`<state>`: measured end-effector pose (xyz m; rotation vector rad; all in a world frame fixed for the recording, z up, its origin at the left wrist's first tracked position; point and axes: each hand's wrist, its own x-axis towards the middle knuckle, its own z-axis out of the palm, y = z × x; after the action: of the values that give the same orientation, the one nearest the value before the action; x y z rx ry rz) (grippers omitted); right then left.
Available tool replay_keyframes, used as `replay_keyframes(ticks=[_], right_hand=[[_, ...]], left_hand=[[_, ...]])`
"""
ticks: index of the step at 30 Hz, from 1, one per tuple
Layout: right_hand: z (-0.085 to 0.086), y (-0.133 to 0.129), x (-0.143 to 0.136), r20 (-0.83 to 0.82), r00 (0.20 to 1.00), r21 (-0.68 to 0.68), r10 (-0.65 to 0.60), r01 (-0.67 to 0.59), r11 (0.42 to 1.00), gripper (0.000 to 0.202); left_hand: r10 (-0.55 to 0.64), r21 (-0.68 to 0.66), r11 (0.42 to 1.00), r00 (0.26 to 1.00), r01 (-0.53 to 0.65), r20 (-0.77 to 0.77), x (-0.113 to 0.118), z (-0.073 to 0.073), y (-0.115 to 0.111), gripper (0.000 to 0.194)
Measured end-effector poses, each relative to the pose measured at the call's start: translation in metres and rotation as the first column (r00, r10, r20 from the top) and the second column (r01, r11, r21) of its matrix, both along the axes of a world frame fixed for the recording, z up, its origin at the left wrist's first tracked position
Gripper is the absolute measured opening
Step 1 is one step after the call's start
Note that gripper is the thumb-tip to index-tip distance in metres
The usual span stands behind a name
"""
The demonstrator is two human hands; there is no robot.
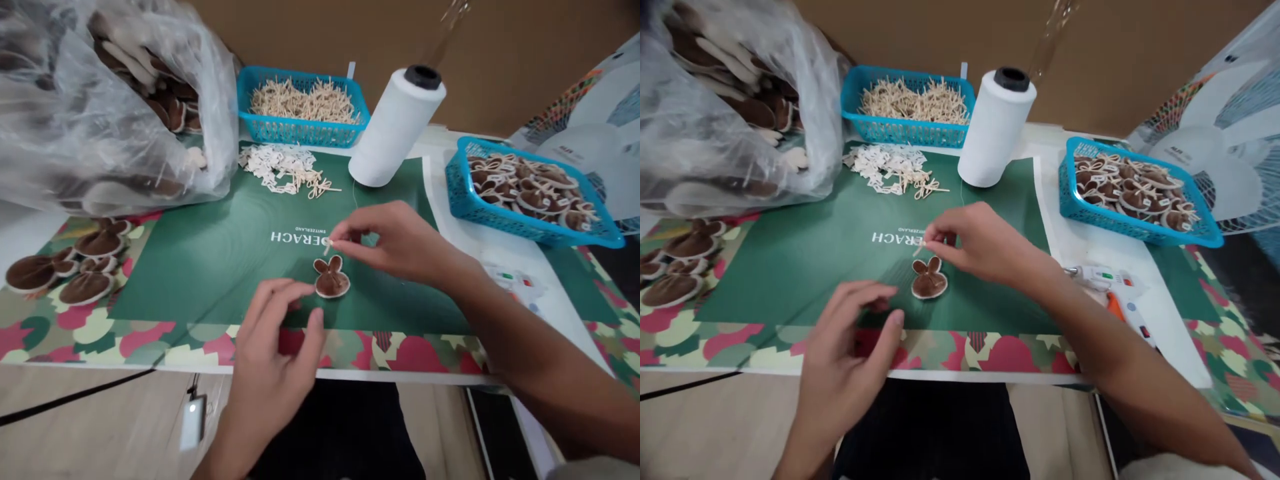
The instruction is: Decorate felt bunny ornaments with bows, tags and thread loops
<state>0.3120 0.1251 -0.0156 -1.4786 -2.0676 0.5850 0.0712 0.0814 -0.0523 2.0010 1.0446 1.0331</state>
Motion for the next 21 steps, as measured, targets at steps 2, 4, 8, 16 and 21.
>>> replay_keyframes(ticks=[2, 4, 8, 16, 21], right_hand=[[0.002, -0.021, 0.000, -0.039, 0.999, -0.049, -0.019, 0.017, 0.999, 0.011], [0.000, -0.031, -0.001, -0.063, 0.998, -0.069, -0.030, 0.025, 0.997, 0.013], [-0.005, -0.030, -0.004, -0.068, 0.998, -0.050, 0.009, -0.012, 0.999, 0.011], [-0.009, -0.032, -0.003, -0.020, 0.995, 0.074, 0.096, -0.094, 0.993, 0.014], [-0.019, -0.032, 0.002, -0.223, 0.971, -0.008, 0.087, -0.091, 0.996, 0.011]], left_hand=[[0.029, 0.016, 0.999, 0.999, -0.029, 0.015, 0.006, -0.001, 0.007, 0.021], [0.046, 0.017, 0.999, 0.998, -0.046, 0.032, 0.015, -0.003, 0.011, 0.019], [0.057, -0.061, 0.997, 0.995, -0.052, 0.078, 0.030, -0.003, 0.014, 0.017], [0.186, -0.225, 0.966, 0.949, -0.129, 0.255, 0.042, -0.005, 0.017, 0.010], [0.198, -0.333, 0.940, 0.910, -0.071, 0.364, 0.044, -0.006, 0.023, 0.009]])
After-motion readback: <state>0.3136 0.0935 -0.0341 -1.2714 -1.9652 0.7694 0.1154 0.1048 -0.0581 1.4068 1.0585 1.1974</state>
